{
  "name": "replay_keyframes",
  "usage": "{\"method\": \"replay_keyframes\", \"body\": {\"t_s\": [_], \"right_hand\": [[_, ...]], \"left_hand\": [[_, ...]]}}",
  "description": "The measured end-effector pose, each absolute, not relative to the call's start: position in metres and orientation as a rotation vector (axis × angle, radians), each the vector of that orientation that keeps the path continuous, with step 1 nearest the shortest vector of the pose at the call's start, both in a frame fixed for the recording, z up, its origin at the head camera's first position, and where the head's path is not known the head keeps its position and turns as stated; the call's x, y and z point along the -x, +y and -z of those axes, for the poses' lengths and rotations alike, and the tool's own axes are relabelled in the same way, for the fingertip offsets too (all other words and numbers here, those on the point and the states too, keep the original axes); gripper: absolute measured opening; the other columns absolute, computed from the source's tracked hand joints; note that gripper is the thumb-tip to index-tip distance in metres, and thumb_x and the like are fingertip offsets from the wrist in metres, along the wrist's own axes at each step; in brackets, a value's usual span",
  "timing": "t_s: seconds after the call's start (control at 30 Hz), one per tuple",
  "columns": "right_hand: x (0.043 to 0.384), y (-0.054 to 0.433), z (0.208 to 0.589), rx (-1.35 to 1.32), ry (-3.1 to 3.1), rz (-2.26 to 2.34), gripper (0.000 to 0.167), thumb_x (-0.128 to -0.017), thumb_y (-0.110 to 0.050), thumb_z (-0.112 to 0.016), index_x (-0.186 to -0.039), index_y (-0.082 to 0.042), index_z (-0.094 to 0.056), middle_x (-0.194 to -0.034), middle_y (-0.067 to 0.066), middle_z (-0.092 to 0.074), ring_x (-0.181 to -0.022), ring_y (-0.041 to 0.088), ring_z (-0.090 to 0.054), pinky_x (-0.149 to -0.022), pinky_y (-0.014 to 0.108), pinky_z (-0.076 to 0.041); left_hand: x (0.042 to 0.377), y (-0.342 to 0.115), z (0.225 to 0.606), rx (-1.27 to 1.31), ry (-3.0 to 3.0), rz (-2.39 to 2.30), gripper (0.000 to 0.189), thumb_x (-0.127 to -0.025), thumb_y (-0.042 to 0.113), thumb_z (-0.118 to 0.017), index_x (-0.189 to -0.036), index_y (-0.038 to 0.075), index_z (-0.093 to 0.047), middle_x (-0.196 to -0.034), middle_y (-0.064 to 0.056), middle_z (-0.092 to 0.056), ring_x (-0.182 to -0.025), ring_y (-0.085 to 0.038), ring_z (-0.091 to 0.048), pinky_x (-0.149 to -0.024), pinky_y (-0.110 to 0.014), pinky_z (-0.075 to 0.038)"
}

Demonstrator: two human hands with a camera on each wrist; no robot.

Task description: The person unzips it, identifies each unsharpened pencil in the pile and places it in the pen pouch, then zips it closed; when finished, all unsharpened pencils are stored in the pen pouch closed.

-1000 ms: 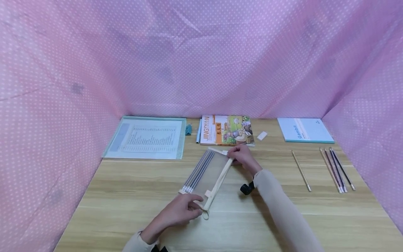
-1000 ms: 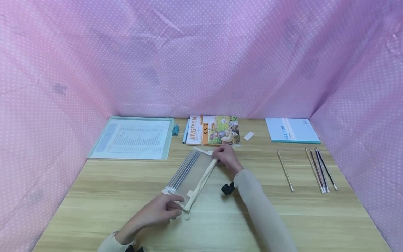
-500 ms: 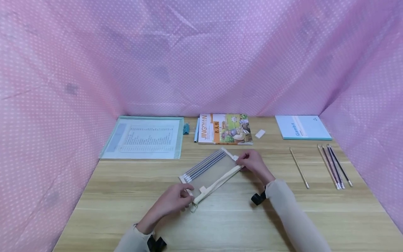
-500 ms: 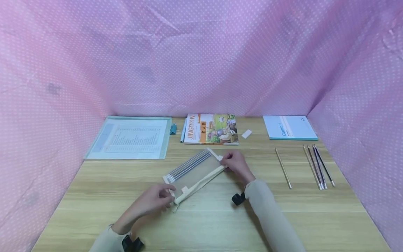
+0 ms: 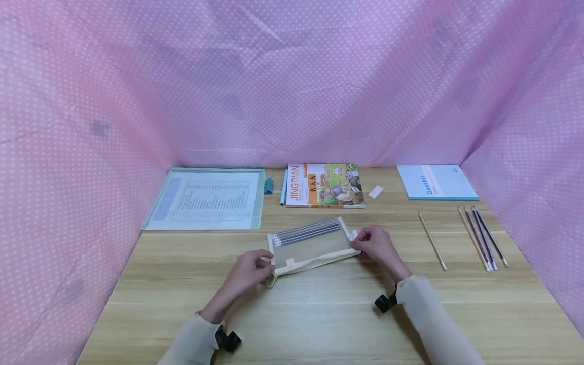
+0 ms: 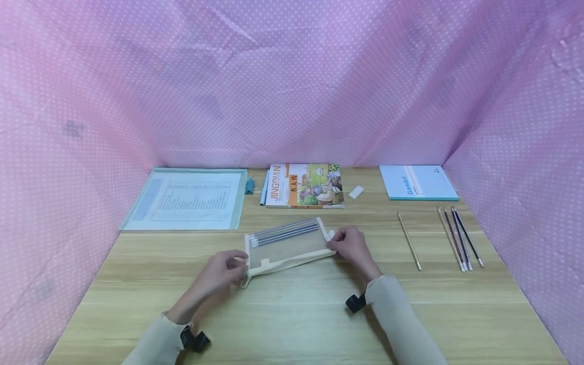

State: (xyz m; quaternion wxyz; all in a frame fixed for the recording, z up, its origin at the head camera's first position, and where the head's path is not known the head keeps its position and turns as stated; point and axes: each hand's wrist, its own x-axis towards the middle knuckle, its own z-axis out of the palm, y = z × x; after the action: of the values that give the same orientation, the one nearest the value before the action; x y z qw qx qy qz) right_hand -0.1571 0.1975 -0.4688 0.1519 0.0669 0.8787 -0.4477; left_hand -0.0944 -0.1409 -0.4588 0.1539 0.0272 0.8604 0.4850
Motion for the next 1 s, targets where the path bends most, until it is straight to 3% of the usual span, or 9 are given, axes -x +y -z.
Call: {"method": "replay_keyframes", "body": {"t_s": [0.2,0.43,0.67,1.0], "right_hand": [[0.149,0.202,0.47,-0.166,2.58,1.225,0.011,-0.087,-0.014,-0.073,-0.09,-0.003,-0.07,-0.083,0.009,-0.069,-0.066,0.015,-0.063,-0.059,0.025,-0.053],[0.145,0.201,0.471,-0.145,2.645,1.184,0.01,-0.087,-0.013,-0.072,-0.087,-0.005,-0.068,-0.08,0.009,-0.069,-0.065,0.015,-0.062,-0.059,0.026,-0.053],[0.144,0.197,0.47,-0.159,2.663,1.15,0.011,-0.089,-0.015,-0.07,-0.089,-0.005,-0.066,-0.081,0.009,-0.069,-0.065,0.016,-0.061,-0.059,0.027,-0.051],[0.147,0.194,0.467,-0.155,2.742,1.066,0.015,-0.091,-0.02,-0.069,-0.086,-0.007,-0.064,-0.078,0.007,-0.064,-0.063,0.017,-0.055,-0.055,0.027,-0.044]], "left_hand": [[0.114,-0.143,0.468,0.024,2.398,-1.476,0.025,-0.09,0.005,-0.063,-0.114,-0.005,-0.066,-0.091,-0.018,-0.077,-0.069,-0.015,-0.07,-0.061,-0.028,-0.057],[0.133,-0.139,0.474,0.142,2.347,-1.539,0.024,-0.091,0.009,-0.064,-0.114,0.003,-0.067,-0.09,-0.013,-0.076,-0.066,-0.016,-0.068,-0.061,-0.029,-0.055],[0.151,-0.137,0.482,0.155,2.291,-1.673,0.025,-0.089,0.005,-0.067,-0.114,0.0,-0.07,-0.096,-0.018,-0.075,-0.069,-0.012,-0.067,-0.068,-0.029,-0.06],[0.159,-0.137,0.487,0.137,2.302,-1.728,0.025,-0.085,0.002,-0.072,-0.11,-0.004,-0.072,-0.089,-0.016,-0.075,-0.064,-0.01,-0.064,-0.063,-0.025,-0.058]]}}
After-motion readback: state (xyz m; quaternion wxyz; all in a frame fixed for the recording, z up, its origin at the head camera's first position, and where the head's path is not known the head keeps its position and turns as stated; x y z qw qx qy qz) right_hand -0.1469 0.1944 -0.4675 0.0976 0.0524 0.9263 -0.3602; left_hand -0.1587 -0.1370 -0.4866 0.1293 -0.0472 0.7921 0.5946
